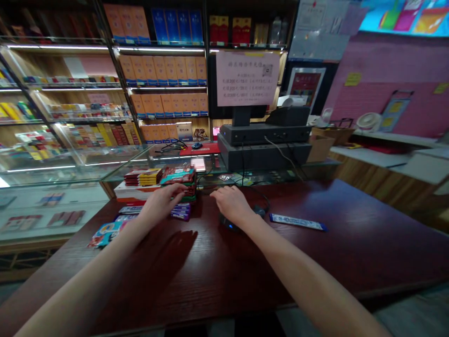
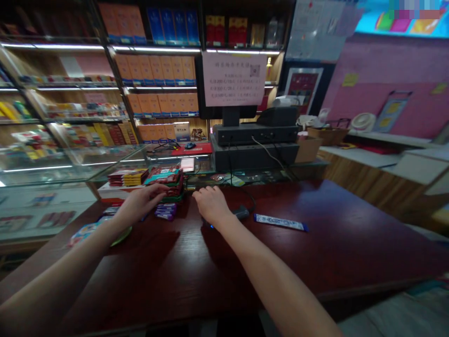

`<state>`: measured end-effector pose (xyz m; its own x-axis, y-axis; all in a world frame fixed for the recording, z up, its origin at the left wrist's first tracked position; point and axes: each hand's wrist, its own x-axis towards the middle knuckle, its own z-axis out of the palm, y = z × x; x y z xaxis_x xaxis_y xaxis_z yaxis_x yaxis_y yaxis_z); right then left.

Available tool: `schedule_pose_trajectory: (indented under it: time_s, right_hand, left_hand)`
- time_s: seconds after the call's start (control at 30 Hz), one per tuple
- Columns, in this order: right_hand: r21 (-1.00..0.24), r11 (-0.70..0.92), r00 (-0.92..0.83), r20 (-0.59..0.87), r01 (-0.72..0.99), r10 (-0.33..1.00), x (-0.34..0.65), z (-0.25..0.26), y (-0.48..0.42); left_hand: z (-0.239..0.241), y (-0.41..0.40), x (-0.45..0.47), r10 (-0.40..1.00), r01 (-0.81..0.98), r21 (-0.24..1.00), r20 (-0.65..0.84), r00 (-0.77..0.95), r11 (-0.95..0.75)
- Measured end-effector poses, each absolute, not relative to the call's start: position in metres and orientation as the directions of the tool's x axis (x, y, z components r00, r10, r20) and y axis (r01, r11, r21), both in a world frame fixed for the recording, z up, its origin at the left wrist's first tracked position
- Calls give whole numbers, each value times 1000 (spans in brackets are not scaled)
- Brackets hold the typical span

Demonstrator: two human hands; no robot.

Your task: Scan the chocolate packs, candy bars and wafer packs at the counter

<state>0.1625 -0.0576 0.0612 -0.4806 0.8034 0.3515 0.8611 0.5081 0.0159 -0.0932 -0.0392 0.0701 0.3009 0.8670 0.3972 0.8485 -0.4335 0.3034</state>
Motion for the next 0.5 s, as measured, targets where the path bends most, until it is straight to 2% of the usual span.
schedule_pose_trajectory:
  time_s: [0.5]
  right_hand:
    - [-1,260,-248,295,965,923,273,35,-59]
  left_hand:
    - [58,-20,24,772,704,331,379,511,-629]
